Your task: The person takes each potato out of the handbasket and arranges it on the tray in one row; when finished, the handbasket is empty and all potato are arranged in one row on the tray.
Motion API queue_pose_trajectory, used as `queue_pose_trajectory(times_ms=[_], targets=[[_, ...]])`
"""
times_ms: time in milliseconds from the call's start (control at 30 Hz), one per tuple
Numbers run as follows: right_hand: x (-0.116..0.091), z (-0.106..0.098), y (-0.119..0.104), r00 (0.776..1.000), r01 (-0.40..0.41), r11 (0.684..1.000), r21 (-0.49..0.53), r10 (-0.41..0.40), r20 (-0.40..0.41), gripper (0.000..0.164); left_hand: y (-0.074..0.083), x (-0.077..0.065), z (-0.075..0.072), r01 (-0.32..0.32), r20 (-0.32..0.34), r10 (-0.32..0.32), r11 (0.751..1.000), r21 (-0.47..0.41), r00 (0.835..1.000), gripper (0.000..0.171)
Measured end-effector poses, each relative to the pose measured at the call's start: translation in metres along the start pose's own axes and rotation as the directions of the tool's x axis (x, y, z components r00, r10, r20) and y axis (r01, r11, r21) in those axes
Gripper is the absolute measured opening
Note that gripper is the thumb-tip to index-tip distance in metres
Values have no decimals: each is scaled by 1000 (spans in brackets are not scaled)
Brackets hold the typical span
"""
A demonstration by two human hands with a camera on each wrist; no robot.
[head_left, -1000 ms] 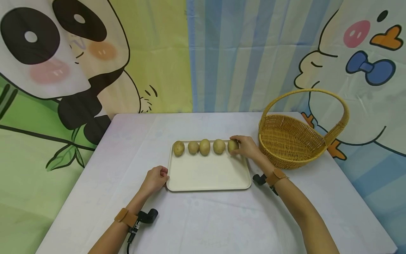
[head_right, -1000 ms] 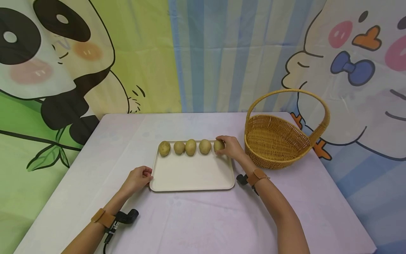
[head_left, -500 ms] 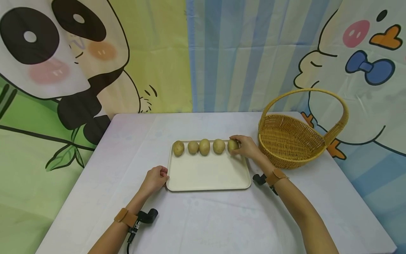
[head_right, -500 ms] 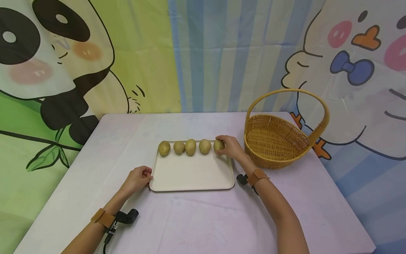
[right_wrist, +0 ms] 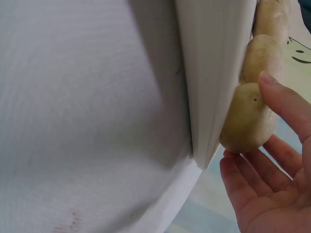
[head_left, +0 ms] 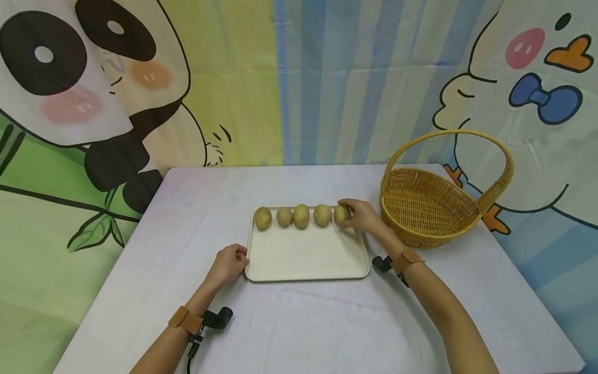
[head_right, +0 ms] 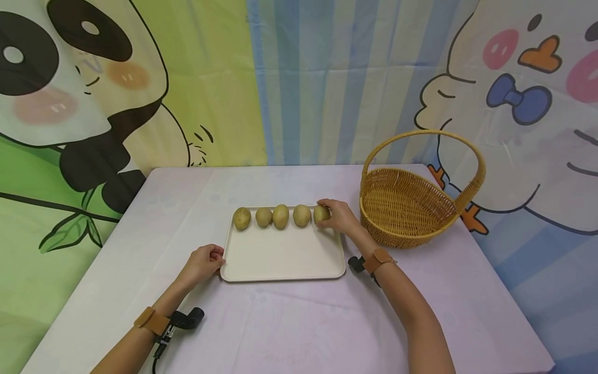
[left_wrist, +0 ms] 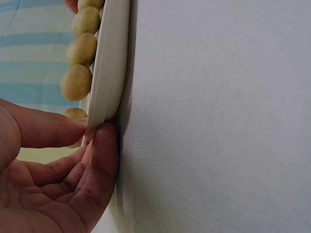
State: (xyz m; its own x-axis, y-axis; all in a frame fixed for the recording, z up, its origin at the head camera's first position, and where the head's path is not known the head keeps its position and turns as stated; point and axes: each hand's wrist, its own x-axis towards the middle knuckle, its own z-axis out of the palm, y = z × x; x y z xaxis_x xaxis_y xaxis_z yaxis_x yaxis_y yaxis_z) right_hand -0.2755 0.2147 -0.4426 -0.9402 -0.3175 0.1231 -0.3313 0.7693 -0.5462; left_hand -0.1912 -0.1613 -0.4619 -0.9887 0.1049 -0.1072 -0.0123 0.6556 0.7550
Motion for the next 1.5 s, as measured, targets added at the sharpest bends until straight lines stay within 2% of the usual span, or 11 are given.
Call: queue_pose_trajectory(times_ms=[433, 1333, 1500], targets=[[0, -1, -1, 1000, -8, 1000, 0, 8, 16, 64, -1, 0, 0, -7, -5, 7, 1000, 19, 1000, 20], [0, -2, -2, 1000, -13, 1000, 5, 12, 13, 67, -2, 1, 1, 20, 9, -20, 1000, -6, 1000, 22], [0, -4, -3, 999, -36, 999, 23, 36, 20, 70, -1, 0, 1, 24, 11, -24, 1000, -4, 1000, 22]])
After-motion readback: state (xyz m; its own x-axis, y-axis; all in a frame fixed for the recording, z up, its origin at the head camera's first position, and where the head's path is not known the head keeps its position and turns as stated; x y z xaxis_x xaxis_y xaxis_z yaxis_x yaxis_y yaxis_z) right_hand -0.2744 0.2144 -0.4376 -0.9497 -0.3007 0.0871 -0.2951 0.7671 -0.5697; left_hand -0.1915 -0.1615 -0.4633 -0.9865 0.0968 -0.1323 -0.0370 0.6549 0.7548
